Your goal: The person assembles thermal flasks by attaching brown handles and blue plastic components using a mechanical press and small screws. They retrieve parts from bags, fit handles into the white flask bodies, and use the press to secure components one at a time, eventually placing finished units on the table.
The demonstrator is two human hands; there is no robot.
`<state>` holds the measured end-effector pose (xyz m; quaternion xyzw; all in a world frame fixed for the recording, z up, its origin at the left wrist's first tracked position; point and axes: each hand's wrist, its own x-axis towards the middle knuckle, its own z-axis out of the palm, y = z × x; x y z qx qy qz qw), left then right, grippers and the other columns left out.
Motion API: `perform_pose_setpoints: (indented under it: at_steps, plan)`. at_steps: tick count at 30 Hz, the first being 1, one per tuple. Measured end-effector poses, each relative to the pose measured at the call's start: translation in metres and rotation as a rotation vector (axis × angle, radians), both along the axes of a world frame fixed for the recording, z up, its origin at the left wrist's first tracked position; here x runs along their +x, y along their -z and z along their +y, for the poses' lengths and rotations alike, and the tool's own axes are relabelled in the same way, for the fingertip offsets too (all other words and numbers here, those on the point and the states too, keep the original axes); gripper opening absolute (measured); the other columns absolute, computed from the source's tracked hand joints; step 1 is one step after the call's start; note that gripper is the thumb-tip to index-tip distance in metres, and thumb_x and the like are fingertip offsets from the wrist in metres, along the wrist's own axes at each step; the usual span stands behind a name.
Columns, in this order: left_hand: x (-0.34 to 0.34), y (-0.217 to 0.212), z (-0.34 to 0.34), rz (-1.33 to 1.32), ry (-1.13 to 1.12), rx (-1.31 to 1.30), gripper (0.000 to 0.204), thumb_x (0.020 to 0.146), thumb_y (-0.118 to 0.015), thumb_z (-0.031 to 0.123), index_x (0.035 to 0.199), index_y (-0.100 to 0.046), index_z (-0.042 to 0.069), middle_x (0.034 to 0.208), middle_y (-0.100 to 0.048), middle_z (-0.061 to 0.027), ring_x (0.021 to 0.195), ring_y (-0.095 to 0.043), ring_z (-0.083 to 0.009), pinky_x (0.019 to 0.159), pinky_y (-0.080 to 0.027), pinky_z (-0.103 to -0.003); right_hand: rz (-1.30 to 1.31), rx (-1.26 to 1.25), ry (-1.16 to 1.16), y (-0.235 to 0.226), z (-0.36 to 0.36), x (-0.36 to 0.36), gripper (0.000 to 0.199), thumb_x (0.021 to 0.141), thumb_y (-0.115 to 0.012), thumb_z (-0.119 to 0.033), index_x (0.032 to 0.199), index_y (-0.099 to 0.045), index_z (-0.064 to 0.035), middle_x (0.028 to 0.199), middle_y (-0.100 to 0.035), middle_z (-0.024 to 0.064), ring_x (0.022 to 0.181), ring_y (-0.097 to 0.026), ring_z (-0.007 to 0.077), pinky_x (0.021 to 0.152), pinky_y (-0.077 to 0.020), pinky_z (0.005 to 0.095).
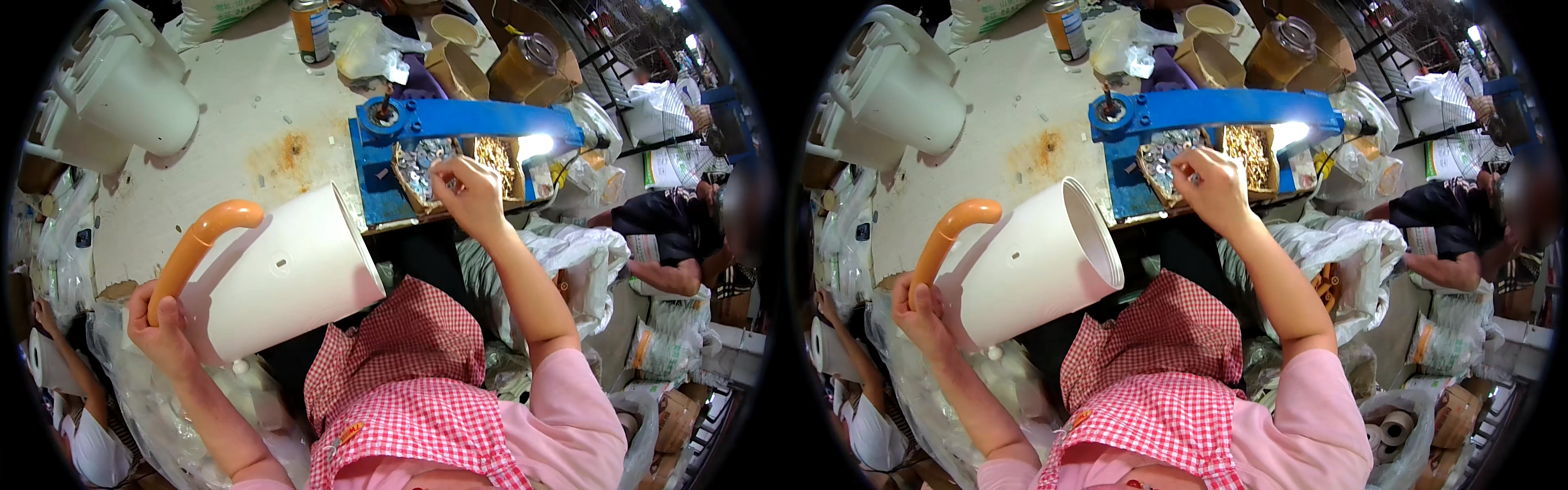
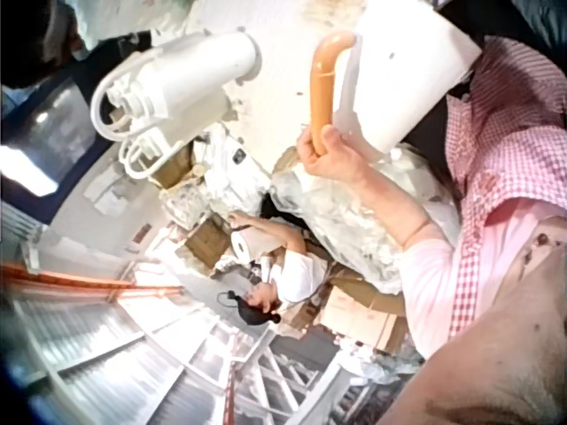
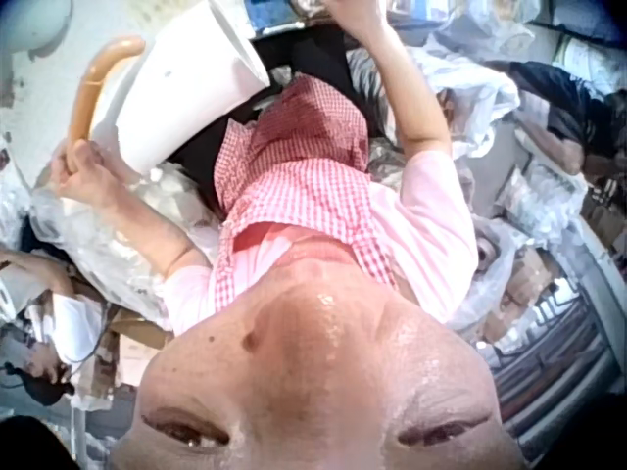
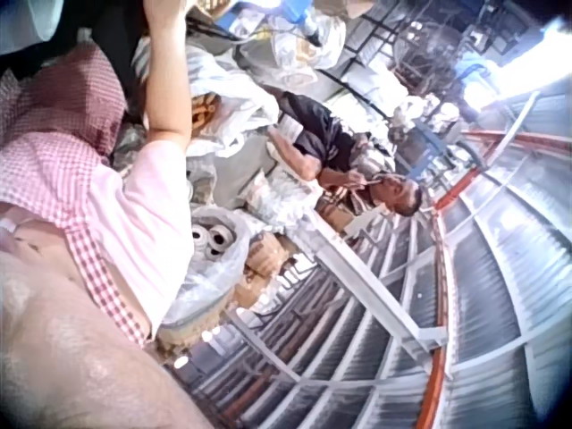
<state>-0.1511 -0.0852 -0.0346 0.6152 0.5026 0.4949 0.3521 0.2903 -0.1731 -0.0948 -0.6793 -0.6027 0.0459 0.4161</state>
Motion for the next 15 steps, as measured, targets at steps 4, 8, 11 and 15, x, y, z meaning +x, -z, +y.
perform_pose_setpoints:
  at_steps: [4, 8, 11, 15]
  plan:
    - [0.004, 0.002, 0.001, 0.007, -0.012, 0.035, 0.051, 0.088, -0.076, 0.053, 0.095, -0.063, 0.004, 0.063, -0.044, 0.0075, 0.053, -0.035, -0.0012, 0.047, -0.021, -0.021, 0.056, 0.271, -0.105, -0.047, 0.02, -0.014, 0.017, 0.076, -0.072, 0.006, 0.09, -0.072, -0.0043, 0.091, -0.076, 0.0062, 0.071, -0.07, 0.0158, 0.057, -0.0515, 0.0252]
    - [-0.002, 0.006, 0.002, 0.016, -0.013, 0.056, 0.053, 0.086, -0.077, 0.054, 0.095, -0.064, 0.004, 0.064, -0.045, 0.0078, 0.052, -0.035, -0.0012, 0.047, -0.021, -0.02, 0.072, 0.486, -0.157, -0.084, 0.066, -0.02, 0.016, 0.079, -0.073, 0.009, 0.091, -0.071, -0.0016, 0.098, -0.076, 0.0093, 0.077, -0.068, 0.0117, 0.058, -0.0508, 0.0224]
    - [-0.002, 0.007, 0.001, 0.015, -0.04, 0.061, 0.055, 0.084, -0.078, 0.055, 0.097, -0.064, 0.003, 0.064, -0.045, 0.0082, 0.052, -0.035, -0.0008, 0.047, -0.022, -0.019, -0.073, 0.498, -0.216, -0.09, 0.081, -0.018, 0.015, 0.079, -0.073, 0.009, 0.09, -0.07, -0.001, 0.099, -0.076, 0.0102, 0.076, -0.068, 0.0134, 0.059, -0.0521, 0.0231]
    - [-0.001, -0.001, -0.001, -0.054, -0.023, -0.045, 0.058, 0.08, -0.082, 0.055, 0.095, -0.065, 0.002, 0.07, -0.051, 0.0067, 0.058, -0.04, -0.0014, 0.052, -0.027, -0.018, -0.345, 0.545, -0.251, -0.092, 0.087, -0.008, 0.018, 0.075, -0.075, 0.008, 0.087, -0.067, -0.0018, 0.096, -0.076, 0.0099, 0.072, -0.07, 0.0198, 0.062, -0.0552, 0.0268]
